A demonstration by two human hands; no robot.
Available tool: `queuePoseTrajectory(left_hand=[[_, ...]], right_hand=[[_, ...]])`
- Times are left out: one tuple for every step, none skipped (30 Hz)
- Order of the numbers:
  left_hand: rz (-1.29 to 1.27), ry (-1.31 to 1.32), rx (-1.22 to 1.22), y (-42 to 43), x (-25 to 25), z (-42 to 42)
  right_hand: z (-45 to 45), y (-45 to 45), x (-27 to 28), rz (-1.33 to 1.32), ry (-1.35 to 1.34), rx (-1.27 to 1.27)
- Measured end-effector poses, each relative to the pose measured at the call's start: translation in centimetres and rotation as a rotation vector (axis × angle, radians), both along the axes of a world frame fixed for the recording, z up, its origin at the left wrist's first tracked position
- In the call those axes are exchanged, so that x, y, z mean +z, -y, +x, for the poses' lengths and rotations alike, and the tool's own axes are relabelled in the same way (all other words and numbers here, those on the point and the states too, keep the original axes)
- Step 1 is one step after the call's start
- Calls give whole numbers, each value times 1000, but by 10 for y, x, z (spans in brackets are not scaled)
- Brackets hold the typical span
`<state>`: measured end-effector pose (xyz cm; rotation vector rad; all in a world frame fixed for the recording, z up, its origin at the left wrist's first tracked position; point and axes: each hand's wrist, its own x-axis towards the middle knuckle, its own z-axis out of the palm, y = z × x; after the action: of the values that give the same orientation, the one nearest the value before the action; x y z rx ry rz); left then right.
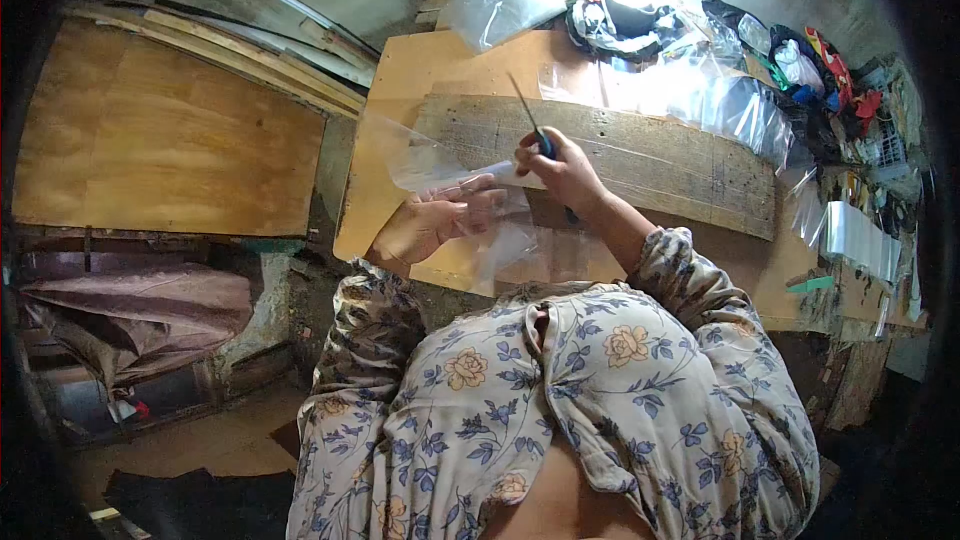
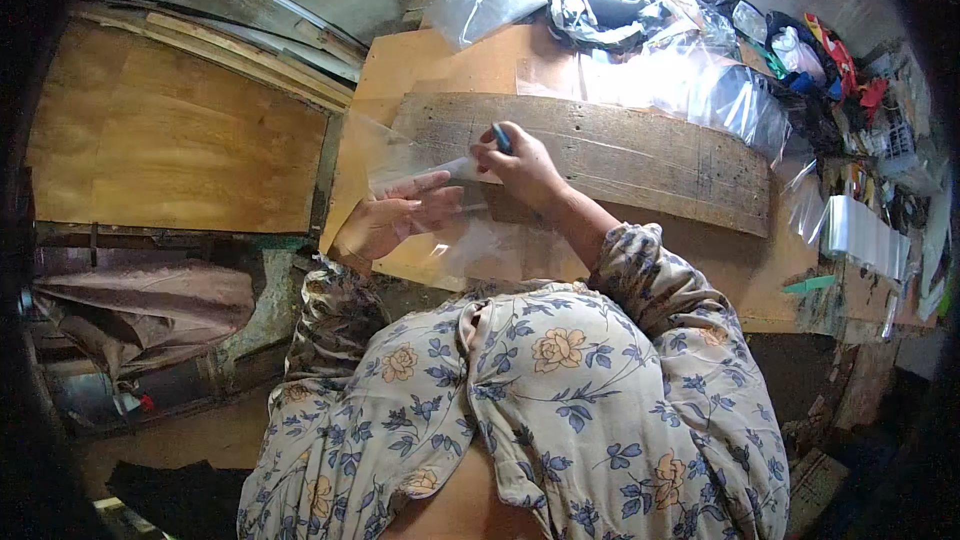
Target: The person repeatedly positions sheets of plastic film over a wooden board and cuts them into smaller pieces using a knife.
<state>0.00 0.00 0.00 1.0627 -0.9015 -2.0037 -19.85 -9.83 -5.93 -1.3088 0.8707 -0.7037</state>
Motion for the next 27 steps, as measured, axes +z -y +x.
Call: queuePoseTrajectory(left_hand=[[26,-53,39,0,-3,-1],[53,-106,77,0,-4,-3],[60,-107,75,0,-3,-6],[76,14,217,-1,3,-11],[91,131,358,-1,4,-17],[96,136,356,-2,2,-18],[-3,229,387,-1,-4,-19],[-102,316,419,0,-8,-20],[-100,314,419,0,-9,-22],[-133,403,474,-1,-9,-23],[-163,492,527,-3,-10,-23],[-157,490,528,-4,-13,-21],[-180,480,513,-6,-19,-18],[-202,469,500,-7,-22,-16],[-197,467,501,-7,-23,-15],[-203,480,514,-7,-23,-15],[-211,494,528,-6,-23,-14],[-210,493,530,-7,-20,-14],[-188,497,546,-7,-16,-14],[-169,503,560,-7,-13,-13],[-172,502,558,-9,-12,-13],[-372,684,530,-11,-12,-13],[-574,866,495,-12,-11,-13],[-687,1136,523,-11,4,-22],[-694,1137,521,-8,9,-26],[-922,1160,590,-3,12,-28],[-1043,1161,621,1,16,-28]], right_hand=[[-2,-8,10,56,55,34],[-2,-15,14,113,110,67],[3,-18,10,120,109,64],[9,-21,3,120,177,64],[12,-23,-1,119,239,65],[12,-29,7,150,219,66],[13,-30,5,146,220,65],[12,-31,0,145,284,38],[13,-32,-7,148,350,12],[16,-31,-14,67,373,1],[15,-32,-20,75,369,2],[14,-33,-21,129,405,9],[12,-34,-22,181,441,16],[11,-35,-21,185,437,17],[9,-35,-18,178,419,11],[8,-35,-17,166,401,7],[8,-35,-19,167,399,9],[9,-35,-21,163,431,10],[10,-33,-21,157,465,9],[10,-33,-20,152,469,9],[9,-33,-16,184,471,-11],[8,-33,-13,212,473,-32],[8,-32,-11,205,476,-35],[8,-31,-9,207,477,-57],[7,-31,-7,209,478,-79],[7,-32,-6,204,482,-81],[6,-32,-6,246,527,-94]])
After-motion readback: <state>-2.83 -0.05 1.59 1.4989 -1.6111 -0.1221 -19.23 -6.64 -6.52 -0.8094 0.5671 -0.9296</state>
